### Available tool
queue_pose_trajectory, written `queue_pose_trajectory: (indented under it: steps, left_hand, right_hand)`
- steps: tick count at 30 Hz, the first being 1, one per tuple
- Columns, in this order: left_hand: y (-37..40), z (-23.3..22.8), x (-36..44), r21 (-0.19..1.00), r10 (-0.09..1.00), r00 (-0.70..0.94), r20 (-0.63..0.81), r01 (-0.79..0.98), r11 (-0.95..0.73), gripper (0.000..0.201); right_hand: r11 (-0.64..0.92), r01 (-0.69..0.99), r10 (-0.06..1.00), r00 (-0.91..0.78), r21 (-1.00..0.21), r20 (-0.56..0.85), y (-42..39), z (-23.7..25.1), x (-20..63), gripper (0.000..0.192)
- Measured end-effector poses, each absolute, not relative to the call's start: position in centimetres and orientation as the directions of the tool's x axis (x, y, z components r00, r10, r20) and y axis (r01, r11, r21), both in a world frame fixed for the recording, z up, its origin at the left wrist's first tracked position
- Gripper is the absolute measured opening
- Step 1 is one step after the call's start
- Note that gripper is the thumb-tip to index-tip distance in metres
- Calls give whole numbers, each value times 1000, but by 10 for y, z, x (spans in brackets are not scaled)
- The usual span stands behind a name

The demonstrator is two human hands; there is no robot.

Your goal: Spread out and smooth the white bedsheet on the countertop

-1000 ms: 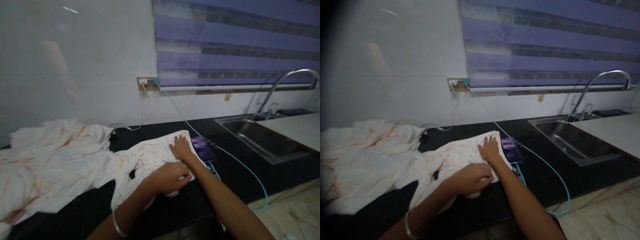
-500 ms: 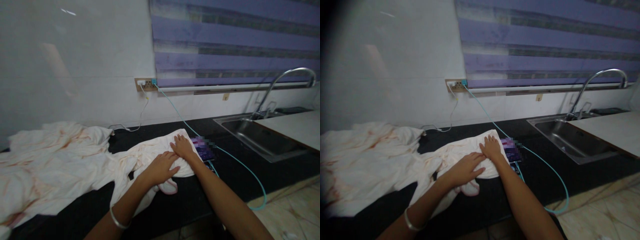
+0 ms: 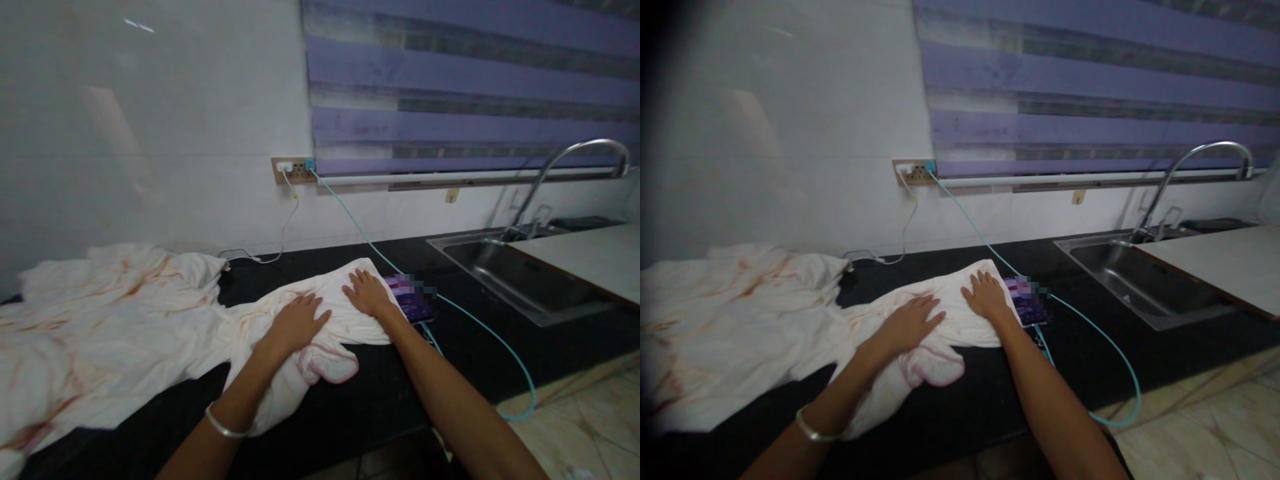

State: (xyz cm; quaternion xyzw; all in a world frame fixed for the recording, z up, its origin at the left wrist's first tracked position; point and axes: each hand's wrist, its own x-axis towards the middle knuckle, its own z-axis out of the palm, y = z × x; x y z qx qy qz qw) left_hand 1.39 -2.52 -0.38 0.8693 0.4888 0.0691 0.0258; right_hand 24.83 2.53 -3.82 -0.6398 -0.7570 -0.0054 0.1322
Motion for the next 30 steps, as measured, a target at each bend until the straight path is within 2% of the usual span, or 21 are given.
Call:
queue_pose_trajectory:
  steps: [6, 11, 15, 18, 20, 25, 27, 30]
  left_hand:
    - [-36, -1, 20, 117, 845, 529, -82, 847, -519, 100]
    - [-51, 5, 30, 125, 827, 540, -157, 841, -526, 122]
    - [-54, 11, 29, 148, 811, 547, -206, 837, -527, 130]
    - [-53, 15, 26, 156, 812, 543, -215, 839, -521, 133]
    - [-51, 15, 24, 157, 827, 532, -183, 846, -510, 124]
    - [-42, 18, 24, 134, 874, 480, 72, 864, -485, 72]
    - [-38, 22, 23, 131, 884, 438, 161, 879, -459, 62]
    - [-33, 25, 18, 110, 903, 372, 216, 910, -401, 55]
  right_hand:
    - [187, 975, 964, -159, -121, 211, 30, -37, 266, 66]
    - [218, 973, 954, -197, -75, 226, 30, -37, 275, 65]
    - [227, 971, 955, -207, -72, 211, 26, -37, 274, 65]
    - [165, 980, 971, -141, -113, 195, 20, -36, 269, 67]
    - [108, 983, 981, -82, -146, 178, 16, -37, 264, 68]
    - [27, 979, 987, 6, -200, 163, 12, -36, 256, 72]
    - [9, 976, 984, 30, -217, 176, 13, -35, 255, 73]
    - [0, 969, 976, 53, -246, 211, 15, -34, 254, 72]
